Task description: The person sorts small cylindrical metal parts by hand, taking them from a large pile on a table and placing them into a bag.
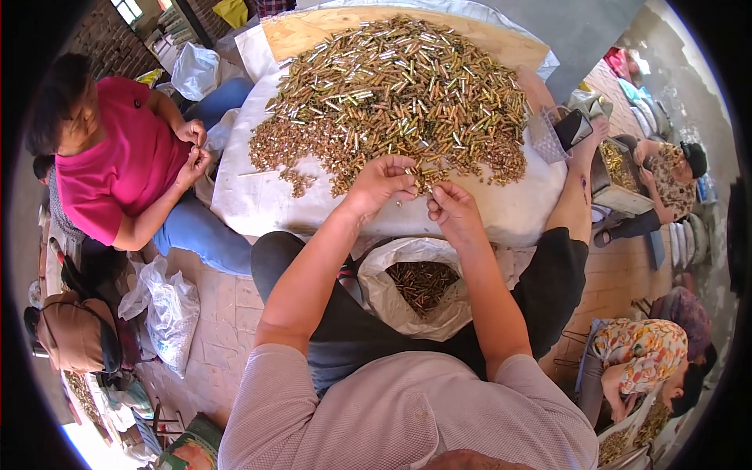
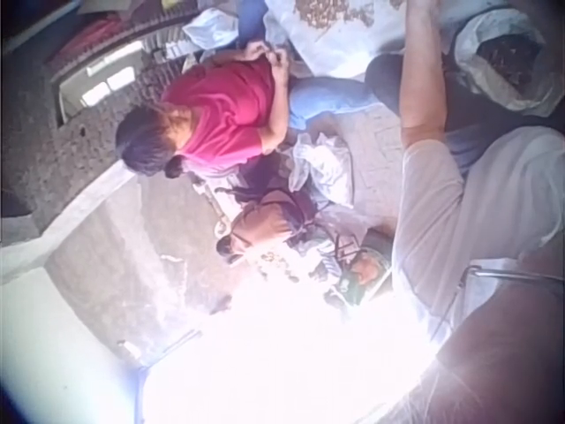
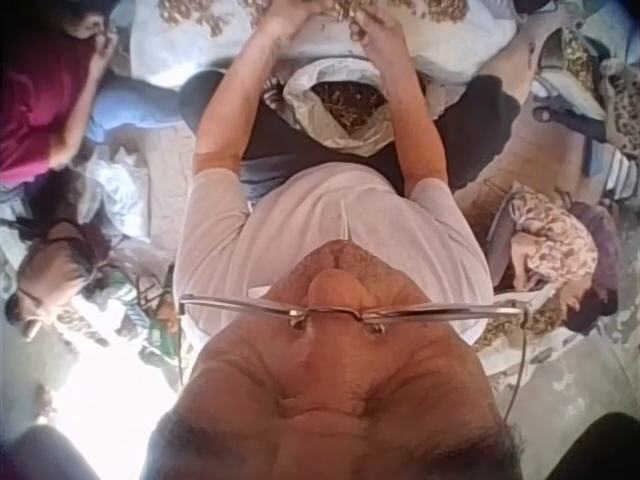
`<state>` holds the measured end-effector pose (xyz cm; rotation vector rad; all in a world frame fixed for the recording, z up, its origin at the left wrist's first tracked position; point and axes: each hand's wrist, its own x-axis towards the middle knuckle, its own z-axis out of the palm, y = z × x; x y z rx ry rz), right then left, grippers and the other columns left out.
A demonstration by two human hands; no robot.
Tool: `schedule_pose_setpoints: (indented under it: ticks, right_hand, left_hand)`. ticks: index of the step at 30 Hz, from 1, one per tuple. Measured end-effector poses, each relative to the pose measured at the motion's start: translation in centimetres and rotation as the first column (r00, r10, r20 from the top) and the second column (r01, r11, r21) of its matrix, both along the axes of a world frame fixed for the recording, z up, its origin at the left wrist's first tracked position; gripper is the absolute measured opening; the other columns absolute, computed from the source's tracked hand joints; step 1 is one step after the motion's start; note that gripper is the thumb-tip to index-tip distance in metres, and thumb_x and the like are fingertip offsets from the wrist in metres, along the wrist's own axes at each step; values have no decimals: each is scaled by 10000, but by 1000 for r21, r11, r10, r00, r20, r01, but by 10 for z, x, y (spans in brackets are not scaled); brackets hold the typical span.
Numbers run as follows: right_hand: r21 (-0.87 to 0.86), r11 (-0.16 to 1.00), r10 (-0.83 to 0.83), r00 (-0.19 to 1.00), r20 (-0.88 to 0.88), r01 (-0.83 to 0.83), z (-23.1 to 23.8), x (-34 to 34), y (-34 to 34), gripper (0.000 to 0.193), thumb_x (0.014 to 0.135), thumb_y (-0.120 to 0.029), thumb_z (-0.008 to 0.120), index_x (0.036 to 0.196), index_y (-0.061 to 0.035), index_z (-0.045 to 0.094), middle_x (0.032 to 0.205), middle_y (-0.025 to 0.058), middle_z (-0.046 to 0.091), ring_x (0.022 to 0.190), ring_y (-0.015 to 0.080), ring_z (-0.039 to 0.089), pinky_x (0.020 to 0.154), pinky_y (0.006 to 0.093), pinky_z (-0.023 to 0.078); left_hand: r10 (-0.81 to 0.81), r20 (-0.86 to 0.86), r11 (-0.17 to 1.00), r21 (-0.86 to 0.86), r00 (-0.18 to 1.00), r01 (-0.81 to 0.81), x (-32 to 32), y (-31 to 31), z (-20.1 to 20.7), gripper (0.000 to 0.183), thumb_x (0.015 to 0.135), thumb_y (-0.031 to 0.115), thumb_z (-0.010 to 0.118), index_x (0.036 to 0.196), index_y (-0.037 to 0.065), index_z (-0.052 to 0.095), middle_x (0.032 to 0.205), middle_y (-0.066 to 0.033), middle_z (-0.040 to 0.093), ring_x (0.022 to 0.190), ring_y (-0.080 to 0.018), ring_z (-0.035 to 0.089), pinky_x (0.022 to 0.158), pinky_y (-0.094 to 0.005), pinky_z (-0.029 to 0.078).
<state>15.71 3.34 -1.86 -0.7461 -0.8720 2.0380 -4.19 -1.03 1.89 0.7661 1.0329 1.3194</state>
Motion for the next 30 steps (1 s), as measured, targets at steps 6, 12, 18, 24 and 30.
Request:
schedule_pose_setpoints:
  ticks: [6, 12, 18, 24, 30]
  right_hand:
    - [-13, 1000, -4, 999, -50, 3, -1, 1, 1, 146, 917, -137, 691, 1024, -48, 650, 836, 36, 657, 700, 123, 591, 590, 253, 465]
    - [-10, 1000, -6, 997, -71, 6, -1, 1, 0, 150, 918, -140, 689, 1024, -42, 649, 838, 45, 662, 695, 120, 590, 580, 250, 466]
    - [-9, 1000, -5, 998, -58, 4, 6, 0, -4, 143, 917, -133, 691, 1017, -40, 650, 836, 46, 664, 685, 118, 590, 565, 249, 466]
    - [50, 999, 11, 1000, -18, -10, 8, 3, -4, 140, 913, -128, 696, 1016, -42, 655, 808, 32, 658, 657, 109, 586, 552, 248, 466]
    - [72, 997, -9, 998, -59, 14, 3, 0, -7, 141, 909, -150, 703, 1009, -62, 657, 805, 21, 653, 656, 105, 582, 548, 248, 460]
  left_hand:
    - [-20, 100, 999, -26, 995, 23, 3, 0, -2, 194, 901, 14, 667, 1076, -33, 596, 923, -123, 672, 803, -221, 708, 725, -294, 614]
    - [-40, 120, 999, -30, 992, 44, 7, -1, -5, 165, 894, 27, 685, 1033, -17, 609, 926, -116, 678, 802, -218, 711, 713, -307, 611]
    - [-57, 94, 998, -33, 994, 60, 8, -2, -5, 146, 893, 43, 693, 1011, -6, 621, 909, -98, 686, 792, -202, 711, 702, -309, 606]
    - [-72, 67, 996, -56, 995, 76, 10, -3, -1, 147, 862, 61, 734, 973, 17, 649, 891, -58, 676, 772, -172, 681, 698, -299, 571]
    - [-67, 194, 996, -53, 979, 78, 15, -4, -9, 115, 858, 50, 735, 946, 39, 662, 885, -42, 676, 769, -163, 670, 717, -297, 563]
